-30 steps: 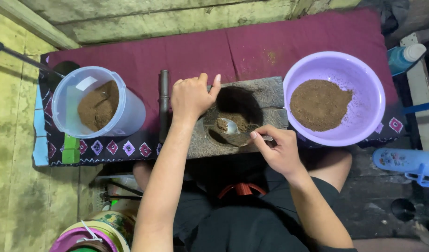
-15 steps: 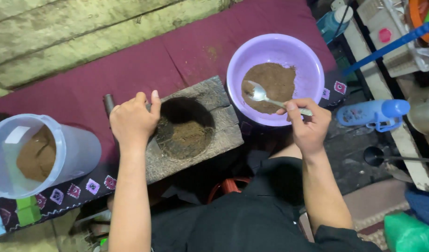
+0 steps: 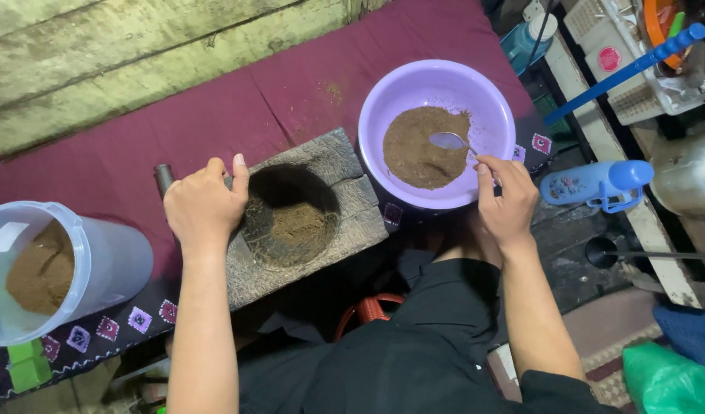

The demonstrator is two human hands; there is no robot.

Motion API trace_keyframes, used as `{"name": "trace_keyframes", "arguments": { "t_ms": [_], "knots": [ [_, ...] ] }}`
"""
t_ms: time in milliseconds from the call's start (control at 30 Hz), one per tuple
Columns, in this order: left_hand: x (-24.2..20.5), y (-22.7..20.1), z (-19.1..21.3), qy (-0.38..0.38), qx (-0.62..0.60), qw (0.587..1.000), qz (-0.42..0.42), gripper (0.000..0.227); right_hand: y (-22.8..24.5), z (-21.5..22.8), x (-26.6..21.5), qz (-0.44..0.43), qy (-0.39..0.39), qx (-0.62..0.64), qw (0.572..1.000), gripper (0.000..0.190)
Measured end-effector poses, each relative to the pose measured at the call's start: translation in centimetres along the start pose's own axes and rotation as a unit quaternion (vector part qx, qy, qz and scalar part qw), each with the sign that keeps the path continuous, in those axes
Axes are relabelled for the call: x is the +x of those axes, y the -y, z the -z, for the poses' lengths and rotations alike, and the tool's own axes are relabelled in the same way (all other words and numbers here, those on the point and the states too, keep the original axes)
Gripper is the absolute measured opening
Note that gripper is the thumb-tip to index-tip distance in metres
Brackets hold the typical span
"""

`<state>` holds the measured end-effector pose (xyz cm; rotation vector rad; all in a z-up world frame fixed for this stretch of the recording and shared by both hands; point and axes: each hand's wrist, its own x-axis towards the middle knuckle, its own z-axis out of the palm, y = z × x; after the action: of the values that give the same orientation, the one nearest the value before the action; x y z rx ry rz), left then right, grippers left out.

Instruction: Scooping and transferring brown powder from a bowl and mortar into a plastic container using a spoon.

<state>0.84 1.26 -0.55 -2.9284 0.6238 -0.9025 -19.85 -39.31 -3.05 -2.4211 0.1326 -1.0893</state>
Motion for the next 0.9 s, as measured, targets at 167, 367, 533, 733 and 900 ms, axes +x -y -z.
{"name": "trace_keyframes", "arguments": {
  "t_ms": [167, 367, 533, 733, 900],
  "knots": [
    [0.0, 0.0, 0.2, 0.006, -0.011, 1.0, 0.005, 0.054, -0.5, -1.3, -0.7, -0.047, 0.053, 0.008, 0.997, 0.007],
    [0.0, 0.1, -0.4, -0.001, -0.003, 1.0, 0.003, 0.054, -3.5, -2.0, -2.1, -0.028, 0.191, -0.121, 0.974, 0.013],
    [0.0, 0.0, 0.0, -0.008, 0.004, 1.0, 0.004, 0.054, -2.5, -1.6, -1.6, 0.003, 0.132, -0.042, 0.99, 0.007],
    [0.1, 0.0, 0.1, -0.002, -0.002, 1.0, 0.002, 0.053, -2.8, -2.4, -2.8, 0.022, 0.216, -0.06, 0.974, 0.009],
    [0.0, 0.0, -0.1, 0.001, 0.001, 1.0, 0.002, 0.054, -2.8, -2.3, -2.7, 0.043, 0.178, -0.117, 0.976, 0.008]
  ]
}}
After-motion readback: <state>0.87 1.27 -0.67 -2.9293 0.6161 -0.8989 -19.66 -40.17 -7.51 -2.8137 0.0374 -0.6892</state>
